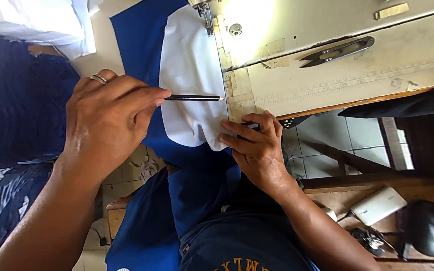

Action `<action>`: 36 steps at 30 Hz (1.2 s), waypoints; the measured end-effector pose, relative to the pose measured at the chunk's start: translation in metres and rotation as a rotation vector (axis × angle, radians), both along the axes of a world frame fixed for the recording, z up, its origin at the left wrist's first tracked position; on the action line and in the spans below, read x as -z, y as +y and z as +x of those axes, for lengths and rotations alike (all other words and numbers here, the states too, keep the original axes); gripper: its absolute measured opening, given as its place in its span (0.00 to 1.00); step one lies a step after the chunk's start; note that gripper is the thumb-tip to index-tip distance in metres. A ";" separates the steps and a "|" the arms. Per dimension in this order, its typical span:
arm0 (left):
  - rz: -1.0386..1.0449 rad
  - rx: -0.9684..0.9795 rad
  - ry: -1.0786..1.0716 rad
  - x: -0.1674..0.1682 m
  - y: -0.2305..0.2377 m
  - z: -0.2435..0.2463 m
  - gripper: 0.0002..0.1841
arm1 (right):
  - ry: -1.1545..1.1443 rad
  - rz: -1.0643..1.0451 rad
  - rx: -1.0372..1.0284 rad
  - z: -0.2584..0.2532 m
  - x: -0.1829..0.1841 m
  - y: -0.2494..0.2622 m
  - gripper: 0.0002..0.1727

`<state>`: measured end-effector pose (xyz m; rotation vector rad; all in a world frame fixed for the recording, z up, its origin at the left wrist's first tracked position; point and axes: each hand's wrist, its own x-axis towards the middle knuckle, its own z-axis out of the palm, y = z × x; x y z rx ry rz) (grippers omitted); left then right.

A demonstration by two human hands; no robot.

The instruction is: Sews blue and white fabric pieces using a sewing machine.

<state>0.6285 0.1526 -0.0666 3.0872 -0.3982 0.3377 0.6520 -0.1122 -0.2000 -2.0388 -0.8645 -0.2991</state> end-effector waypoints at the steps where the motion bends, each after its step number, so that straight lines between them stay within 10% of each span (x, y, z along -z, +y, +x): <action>1: 0.014 -0.008 0.012 -0.001 -0.001 0.001 0.15 | 0.000 -0.003 -0.002 0.000 0.000 0.000 0.13; 15: -0.169 0.045 -0.096 -0.004 -0.023 0.032 0.14 | 0.024 0.025 0.009 0.000 0.001 0.000 0.12; 24: -0.613 0.221 -0.042 0.061 -0.166 0.165 0.14 | 0.067 0.068 0.032 0.001 -0.002 0.000 0.11; 36: -0.403 0.133 0.181 0.061 -0.262 0.241 0.20 | 0.054 0.077 0.033 0.003 -0.003 -0.001 0.09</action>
